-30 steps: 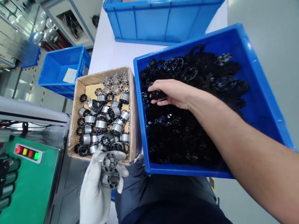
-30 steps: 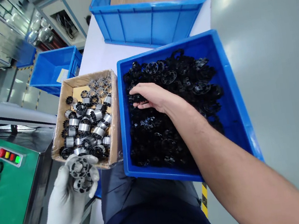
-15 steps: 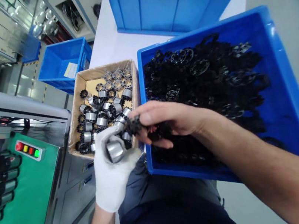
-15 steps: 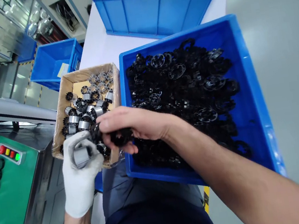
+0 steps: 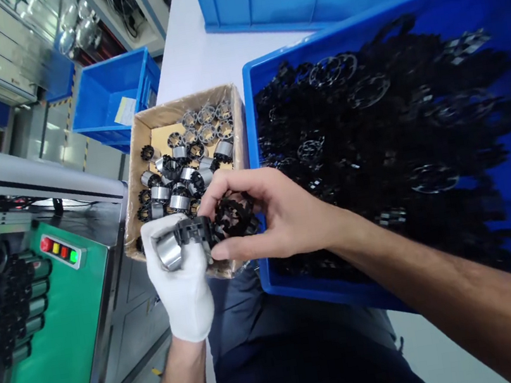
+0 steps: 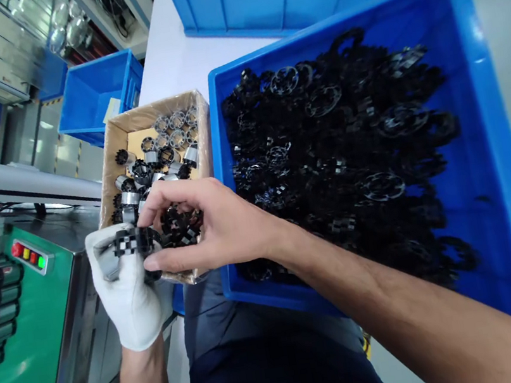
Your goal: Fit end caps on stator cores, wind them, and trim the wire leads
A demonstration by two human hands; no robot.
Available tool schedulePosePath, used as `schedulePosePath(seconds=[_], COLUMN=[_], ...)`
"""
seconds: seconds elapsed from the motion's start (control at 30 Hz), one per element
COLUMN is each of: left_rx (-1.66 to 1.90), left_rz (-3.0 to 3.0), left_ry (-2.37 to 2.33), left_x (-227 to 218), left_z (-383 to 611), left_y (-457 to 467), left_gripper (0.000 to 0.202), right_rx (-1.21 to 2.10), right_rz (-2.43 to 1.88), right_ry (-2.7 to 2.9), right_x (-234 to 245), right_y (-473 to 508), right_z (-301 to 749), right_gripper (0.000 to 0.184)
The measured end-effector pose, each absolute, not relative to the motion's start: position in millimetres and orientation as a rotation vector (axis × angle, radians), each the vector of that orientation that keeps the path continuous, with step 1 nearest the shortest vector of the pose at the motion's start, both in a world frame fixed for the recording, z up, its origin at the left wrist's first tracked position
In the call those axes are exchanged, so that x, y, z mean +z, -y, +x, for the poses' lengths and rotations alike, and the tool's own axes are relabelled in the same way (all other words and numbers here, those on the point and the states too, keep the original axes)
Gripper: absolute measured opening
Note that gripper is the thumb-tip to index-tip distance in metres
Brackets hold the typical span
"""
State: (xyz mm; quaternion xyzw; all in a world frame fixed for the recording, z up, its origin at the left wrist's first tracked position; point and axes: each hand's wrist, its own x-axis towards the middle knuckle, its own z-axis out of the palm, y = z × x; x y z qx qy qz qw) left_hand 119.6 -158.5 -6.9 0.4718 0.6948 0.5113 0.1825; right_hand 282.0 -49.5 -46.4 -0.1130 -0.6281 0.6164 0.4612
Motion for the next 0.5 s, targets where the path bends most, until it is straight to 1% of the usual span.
schedulePosePath(seconds=[0.1, 0.17, 0.23, 0.33, 0.37, 0.5], left_rx=[1.466, 1.442, 1.362, 1.248, 1.238, 1.334], left_rz=[1.569, 1.626, 1.617, 1.559, 1.525, 1.241], left_ry=[-2.017, -1.878, -1.709, -1.634, -1.645, -1.588], left_x=[-10, -11, -10, -7, -7, -10], left_z=[116, 113, 110, 108, 109, 113], left_y=[163, 166, 169, 170, 171, 173], left_gripper=[0.023, 0.03, 0.034, 0.031, 0.032, 0.047], right_rx=[1.308, 1.282, 1.308, 1.319, 1.307, 1.289], right_rz=[-0.315, -0.326, -0.318, -0.334, -0.338, -0.321], right_ry=[1.584, 1.587, 1.586, 1.57, 1.563, 1.53], right_x=[-47, -46, -45, -43, -42, -40], right_y=[55, 57, 58, 60, 60, 60], right_z=[279, 279, 279, 279, 279, 279], right_gripper=[0.021, 0.015, 0.017, 0.026, 0.024, 0.008])
